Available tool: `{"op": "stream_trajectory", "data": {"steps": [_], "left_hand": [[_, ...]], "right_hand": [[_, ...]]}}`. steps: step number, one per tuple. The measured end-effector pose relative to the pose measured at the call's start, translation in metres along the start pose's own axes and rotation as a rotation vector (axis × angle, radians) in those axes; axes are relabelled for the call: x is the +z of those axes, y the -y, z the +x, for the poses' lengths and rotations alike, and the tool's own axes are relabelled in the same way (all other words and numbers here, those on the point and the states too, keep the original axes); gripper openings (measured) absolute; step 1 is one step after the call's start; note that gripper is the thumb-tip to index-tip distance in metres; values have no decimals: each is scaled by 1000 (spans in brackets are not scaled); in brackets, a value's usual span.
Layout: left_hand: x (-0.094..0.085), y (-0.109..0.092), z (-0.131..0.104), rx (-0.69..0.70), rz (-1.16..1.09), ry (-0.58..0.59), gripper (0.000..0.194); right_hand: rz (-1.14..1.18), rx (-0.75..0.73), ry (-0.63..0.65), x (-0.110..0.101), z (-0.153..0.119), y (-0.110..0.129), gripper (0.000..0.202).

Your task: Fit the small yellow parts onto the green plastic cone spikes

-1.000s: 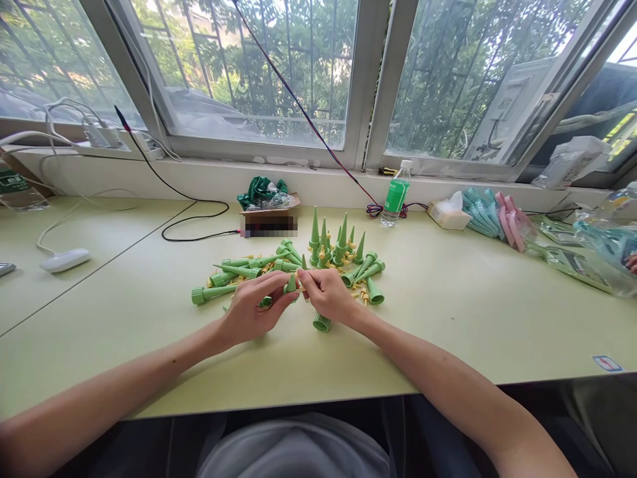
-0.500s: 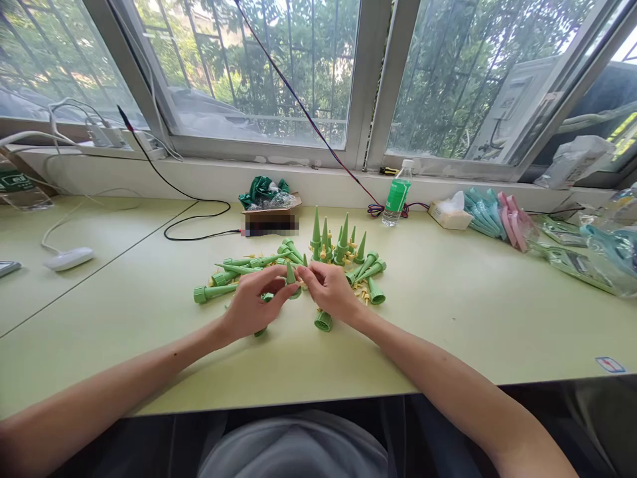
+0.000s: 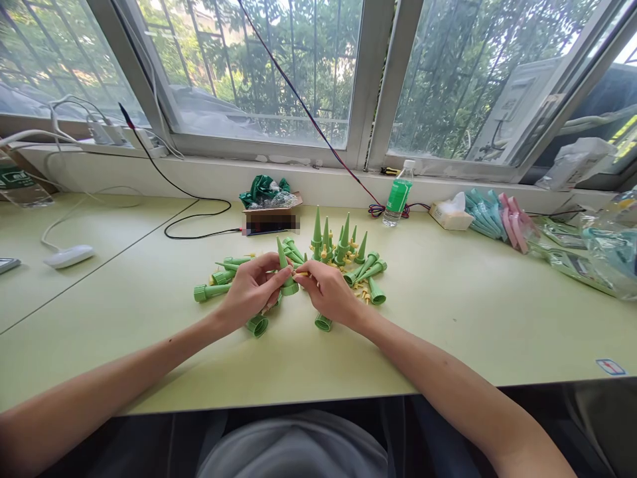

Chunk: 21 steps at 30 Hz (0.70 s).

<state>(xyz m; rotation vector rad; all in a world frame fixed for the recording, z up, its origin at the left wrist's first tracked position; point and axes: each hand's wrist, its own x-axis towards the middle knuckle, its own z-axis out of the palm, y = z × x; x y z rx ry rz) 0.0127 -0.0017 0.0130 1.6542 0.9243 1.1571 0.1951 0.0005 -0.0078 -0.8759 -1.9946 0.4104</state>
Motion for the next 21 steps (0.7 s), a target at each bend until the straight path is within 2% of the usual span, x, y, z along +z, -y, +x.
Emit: {"op": "stream_trajectory", "data": {"steps": [11,21], "left_hand": [[-1,8,-1,217,124,11,16],[-2,15,-3,482,377,-48,9]], "right_hand": [[1,-56,35,-1,1,-5,21],[-28,-65,52,-3,0,-5,34]]}}
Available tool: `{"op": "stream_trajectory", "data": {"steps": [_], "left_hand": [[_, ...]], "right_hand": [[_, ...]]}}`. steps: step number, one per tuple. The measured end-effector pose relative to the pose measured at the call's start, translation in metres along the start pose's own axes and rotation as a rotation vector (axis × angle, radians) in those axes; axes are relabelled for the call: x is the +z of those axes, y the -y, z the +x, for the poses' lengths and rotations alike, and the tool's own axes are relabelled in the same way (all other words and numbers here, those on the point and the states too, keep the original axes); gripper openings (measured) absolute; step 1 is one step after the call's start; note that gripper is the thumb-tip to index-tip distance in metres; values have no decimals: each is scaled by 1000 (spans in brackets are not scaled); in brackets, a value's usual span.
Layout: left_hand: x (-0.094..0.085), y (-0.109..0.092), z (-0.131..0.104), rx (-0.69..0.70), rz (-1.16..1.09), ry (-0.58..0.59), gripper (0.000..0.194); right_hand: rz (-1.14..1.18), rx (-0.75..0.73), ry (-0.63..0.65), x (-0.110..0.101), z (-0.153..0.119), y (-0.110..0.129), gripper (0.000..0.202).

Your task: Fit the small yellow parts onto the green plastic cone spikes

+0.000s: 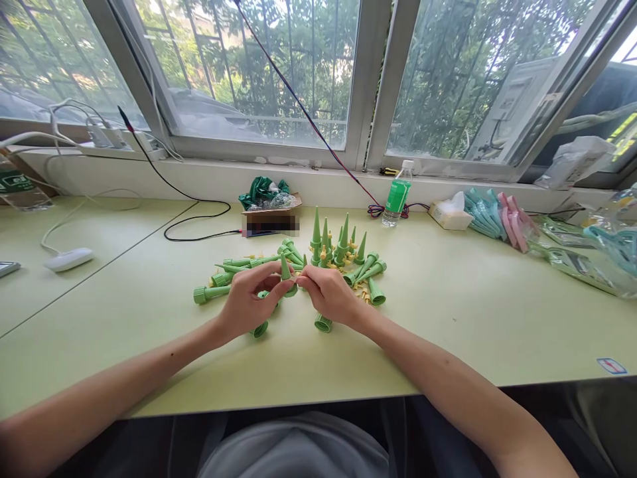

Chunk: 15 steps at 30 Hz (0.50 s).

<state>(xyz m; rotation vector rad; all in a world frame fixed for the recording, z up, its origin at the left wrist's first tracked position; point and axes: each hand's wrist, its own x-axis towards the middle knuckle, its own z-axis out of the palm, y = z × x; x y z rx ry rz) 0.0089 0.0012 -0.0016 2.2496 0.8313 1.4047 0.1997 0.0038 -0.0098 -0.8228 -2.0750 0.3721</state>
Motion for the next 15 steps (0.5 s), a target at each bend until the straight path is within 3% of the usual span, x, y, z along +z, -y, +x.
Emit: {"op": "stream_trajectory", "data": {"steps": [8,15], "left_hand": [[-2,-7,2,250,154,1,7],[-2,-5,-1,259,194,-3,4]], "right_hand": [[14,-12,7,0,-1,2,38],[-10,37,37,2,-1,1,39]]}}
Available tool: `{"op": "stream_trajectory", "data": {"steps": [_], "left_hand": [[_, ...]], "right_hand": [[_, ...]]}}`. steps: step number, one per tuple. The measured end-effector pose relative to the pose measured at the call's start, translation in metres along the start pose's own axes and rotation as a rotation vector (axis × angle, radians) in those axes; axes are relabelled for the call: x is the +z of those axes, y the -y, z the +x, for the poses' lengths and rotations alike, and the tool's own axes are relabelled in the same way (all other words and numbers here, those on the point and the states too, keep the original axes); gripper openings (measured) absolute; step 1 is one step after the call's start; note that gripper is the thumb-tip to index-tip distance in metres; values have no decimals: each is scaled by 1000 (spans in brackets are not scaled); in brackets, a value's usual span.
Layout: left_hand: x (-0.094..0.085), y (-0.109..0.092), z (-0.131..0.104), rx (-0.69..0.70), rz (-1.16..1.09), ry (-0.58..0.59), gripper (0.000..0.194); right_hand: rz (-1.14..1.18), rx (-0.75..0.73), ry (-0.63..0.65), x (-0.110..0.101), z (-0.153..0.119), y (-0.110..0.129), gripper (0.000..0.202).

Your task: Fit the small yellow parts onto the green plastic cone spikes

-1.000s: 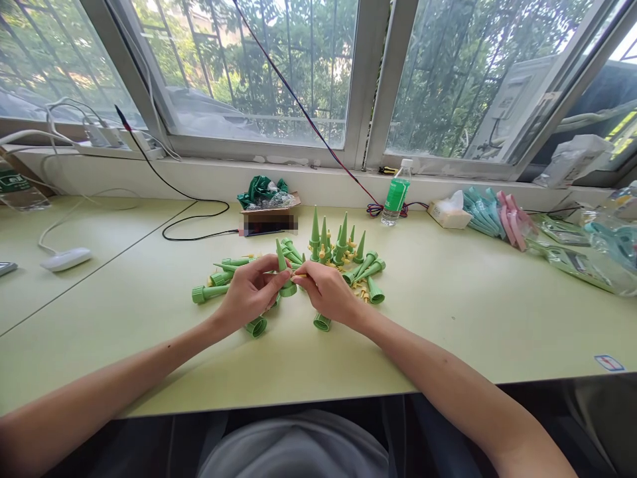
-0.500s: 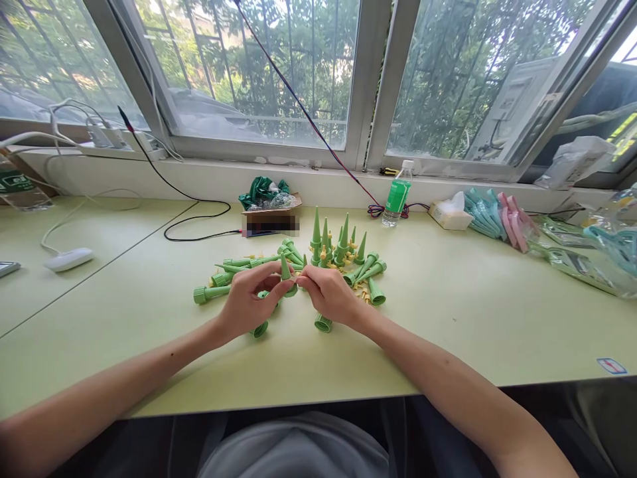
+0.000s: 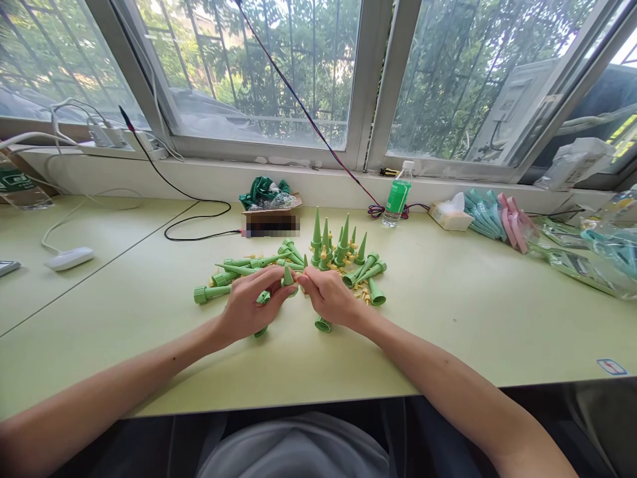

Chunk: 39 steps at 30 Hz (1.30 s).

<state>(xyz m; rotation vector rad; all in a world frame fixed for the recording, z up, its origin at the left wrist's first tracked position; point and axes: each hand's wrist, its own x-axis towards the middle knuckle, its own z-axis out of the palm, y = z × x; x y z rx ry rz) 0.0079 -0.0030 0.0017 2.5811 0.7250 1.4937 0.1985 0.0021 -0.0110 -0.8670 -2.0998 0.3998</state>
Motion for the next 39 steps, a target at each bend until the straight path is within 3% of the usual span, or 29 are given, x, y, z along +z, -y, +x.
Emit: {"op": "stream_trajectory", "data": {"steps": [6,11,16,19,23,32,39], "left_hand": [[3,0,0,-209,-68,15,5],[1,-2,6,-440,-291,-1,13],[-3,-4,14,-687,-544,-7,21],[-4,-5,16,-763,-612,1,25],[-4,-5,15,-733,-620,7,25],[0,1,7,-490,-461,1,17],[1,1,1,-343,-314,69,13]], "right_hand": [[23,18,-39,1,-1,0,38],[56,20,-86,1,-1,0,17],[85,0,-34,1,-1,-1,20],[75,-15,-31,1,-1,-3,19],[44,-60,-39,-1,-1,-4,15],[-14,-91,-48,-2,-1,-4,16],[-1,-66,-84,-1,-2,-4,25]]}}
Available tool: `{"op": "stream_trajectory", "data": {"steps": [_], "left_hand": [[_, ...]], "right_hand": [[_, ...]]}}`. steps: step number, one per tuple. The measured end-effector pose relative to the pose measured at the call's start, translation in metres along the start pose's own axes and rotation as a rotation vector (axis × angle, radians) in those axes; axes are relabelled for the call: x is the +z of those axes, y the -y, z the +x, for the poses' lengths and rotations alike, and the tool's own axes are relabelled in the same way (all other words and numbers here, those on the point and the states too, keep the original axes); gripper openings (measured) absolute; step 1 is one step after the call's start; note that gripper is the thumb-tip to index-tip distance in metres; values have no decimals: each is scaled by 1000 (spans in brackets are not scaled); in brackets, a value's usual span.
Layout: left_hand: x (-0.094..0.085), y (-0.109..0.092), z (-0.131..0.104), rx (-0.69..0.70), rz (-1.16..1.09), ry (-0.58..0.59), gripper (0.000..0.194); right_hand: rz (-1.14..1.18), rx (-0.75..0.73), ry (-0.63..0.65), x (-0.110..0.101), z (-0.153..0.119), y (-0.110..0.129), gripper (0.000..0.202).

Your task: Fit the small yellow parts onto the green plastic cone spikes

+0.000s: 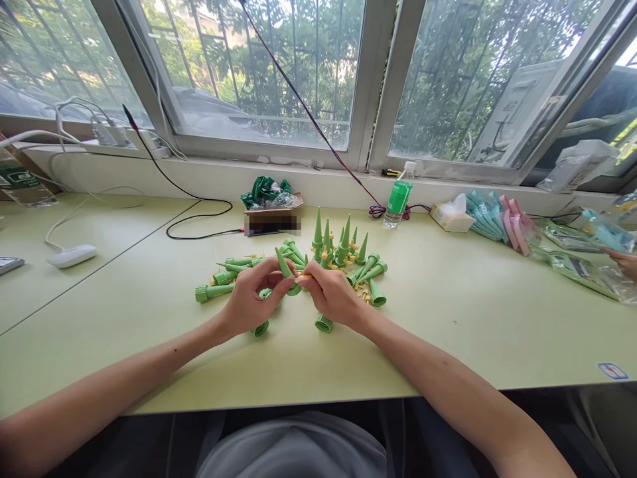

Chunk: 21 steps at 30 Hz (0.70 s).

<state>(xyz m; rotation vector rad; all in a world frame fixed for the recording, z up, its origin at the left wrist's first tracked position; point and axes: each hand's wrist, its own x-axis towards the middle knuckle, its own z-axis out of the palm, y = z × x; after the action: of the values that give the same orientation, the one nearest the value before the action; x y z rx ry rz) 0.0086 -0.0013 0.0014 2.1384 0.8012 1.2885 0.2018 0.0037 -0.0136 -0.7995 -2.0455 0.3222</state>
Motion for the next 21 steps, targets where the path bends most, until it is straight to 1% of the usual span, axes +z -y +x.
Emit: {"op": "stream_trajectory", "data": {"steps": [5,9,13,16,21], "left_hand": [[2,0,-2,111,135,-2,13],[2,2,-3,233,207,8,10],[2,6,-4,353,248,39,22],[1,7,-5,388,257,83,30],[1,5,-6,420,282,78,31]], "right_hand": [[43,73,-19,1,-2,1,35],[34,109,-37,1,-1,4,41],[23,112,-41,1,0,7,41],[6,97,-57,0,1,9,39],[-17,76,-65,0,3,10,38]]}}
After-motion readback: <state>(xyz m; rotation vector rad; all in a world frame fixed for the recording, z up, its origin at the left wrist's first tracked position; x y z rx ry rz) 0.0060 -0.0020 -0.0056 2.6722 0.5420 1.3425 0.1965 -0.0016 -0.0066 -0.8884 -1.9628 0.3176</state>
